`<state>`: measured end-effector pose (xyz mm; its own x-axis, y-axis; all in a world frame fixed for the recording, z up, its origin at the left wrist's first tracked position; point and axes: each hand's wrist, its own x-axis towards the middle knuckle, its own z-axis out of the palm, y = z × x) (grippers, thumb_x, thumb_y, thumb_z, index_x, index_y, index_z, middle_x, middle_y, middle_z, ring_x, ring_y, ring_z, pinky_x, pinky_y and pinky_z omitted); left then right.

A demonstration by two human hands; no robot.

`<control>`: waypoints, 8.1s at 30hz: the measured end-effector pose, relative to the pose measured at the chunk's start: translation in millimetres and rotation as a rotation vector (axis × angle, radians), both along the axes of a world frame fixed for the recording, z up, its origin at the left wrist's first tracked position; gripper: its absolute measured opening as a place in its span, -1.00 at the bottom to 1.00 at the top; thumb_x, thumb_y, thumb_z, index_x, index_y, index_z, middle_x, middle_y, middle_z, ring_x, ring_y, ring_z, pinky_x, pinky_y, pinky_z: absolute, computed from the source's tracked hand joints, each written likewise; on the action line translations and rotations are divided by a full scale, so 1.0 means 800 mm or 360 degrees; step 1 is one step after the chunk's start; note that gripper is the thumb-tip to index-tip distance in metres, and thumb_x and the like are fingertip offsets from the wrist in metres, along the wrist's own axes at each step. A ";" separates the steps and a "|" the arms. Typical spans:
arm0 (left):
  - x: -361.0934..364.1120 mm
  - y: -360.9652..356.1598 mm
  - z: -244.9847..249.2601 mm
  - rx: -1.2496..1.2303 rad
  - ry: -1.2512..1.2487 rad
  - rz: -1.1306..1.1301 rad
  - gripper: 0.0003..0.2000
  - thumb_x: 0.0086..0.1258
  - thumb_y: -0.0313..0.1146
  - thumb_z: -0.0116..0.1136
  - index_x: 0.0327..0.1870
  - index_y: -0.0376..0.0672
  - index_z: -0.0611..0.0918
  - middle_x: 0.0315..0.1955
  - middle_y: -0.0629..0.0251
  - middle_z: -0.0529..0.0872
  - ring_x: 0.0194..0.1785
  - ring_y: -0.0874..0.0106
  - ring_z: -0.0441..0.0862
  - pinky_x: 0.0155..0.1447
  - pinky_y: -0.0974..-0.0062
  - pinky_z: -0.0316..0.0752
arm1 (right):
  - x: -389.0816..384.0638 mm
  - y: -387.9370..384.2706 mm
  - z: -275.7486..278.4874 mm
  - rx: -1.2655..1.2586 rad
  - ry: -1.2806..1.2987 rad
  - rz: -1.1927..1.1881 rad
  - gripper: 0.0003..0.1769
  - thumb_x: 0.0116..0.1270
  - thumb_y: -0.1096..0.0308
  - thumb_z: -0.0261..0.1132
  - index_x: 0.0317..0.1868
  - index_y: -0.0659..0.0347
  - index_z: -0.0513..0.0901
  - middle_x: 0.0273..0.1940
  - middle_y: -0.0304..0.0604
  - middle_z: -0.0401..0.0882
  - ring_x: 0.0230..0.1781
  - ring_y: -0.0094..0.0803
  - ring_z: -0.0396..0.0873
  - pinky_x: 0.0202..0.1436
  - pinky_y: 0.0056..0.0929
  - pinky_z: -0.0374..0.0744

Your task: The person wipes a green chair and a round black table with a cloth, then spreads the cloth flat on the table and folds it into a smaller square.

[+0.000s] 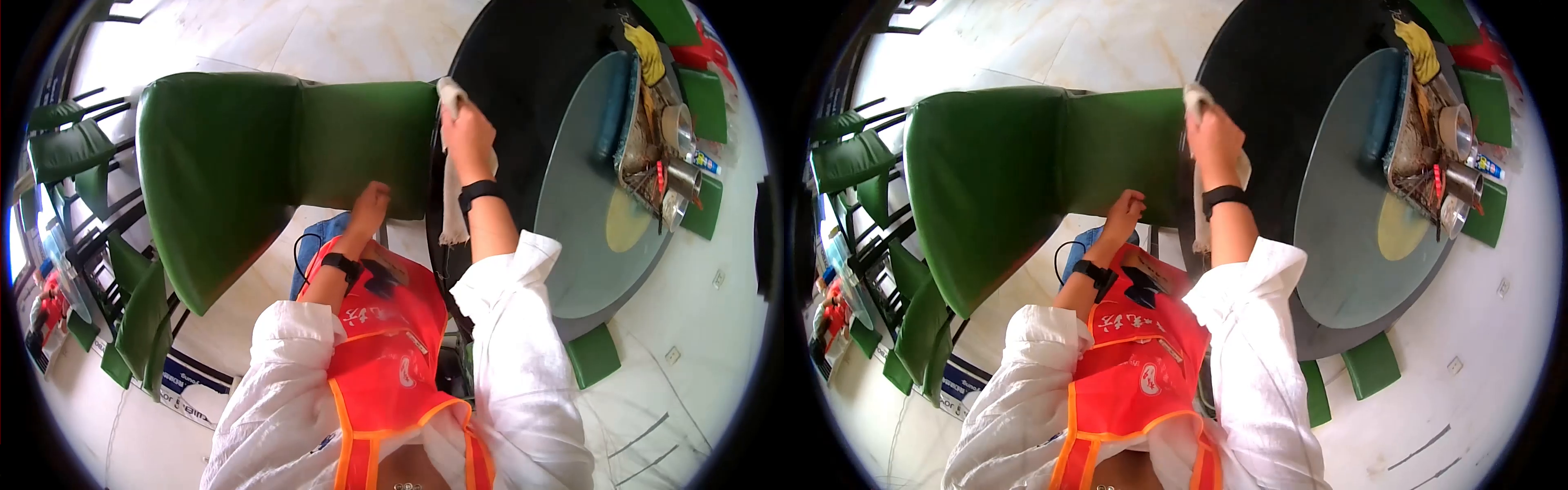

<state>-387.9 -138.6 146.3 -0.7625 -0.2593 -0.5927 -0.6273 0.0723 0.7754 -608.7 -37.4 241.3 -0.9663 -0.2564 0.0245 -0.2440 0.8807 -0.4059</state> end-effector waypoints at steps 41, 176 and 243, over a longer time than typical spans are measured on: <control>-0.205 0.108 0.094 -0.1447 -0.0564 0.0502 -0.63 0.34 -0.25 -0.22 -0.62 -0.18 0.54 -0.62 0.10 0.61 -0.54 0.10 0.58 -0.44 0.23 0.48 | -0.040 0.099 -0.016 0.0205 0.0408 -0.0417 -0.77 0.16 0.23 0.20 -0.41 0.25 0.58 -0.32 -0.04 0.60 -0.40 -0.05 0.58 -0.38 -0.20 0.56; -0.209 0.115 0.098 -0.1495 -0.0501 0.0558 -0.68 0.34 -0.30 -0.25 -0.55 -0.19 0.53 -0.56 0.08 0.60 -0.47 0.07 0.55 -0.40 0.21 0.46 | -0.040 0.047 0.006 0.0087 0.0110 0.0319 -0.56 0.16 0.25 0.20 0.03 0.29 0.51 0.30 0.05 0.17 0.34 -0.03 0.13 0.36 -0.01 0.09; -0.205 0.117 0.091 -0.1508 -0.0500 0.0511 -0.75 0.30 -0.33 -0.20 -0.55 -0.14 0.49 -0.56 0.18 0.58 -0.45 0.16 0.56 -0.38 0.28 0.45 | -0.208 -0.005 -0.030 0.0011 0.0487 0.0392 -0.68 0.21 0.15 0.17 -0.08 0.09 0.52 0.26 -0.02 0.28 0.32 -0.08 0.18 0.35 0.08 0.05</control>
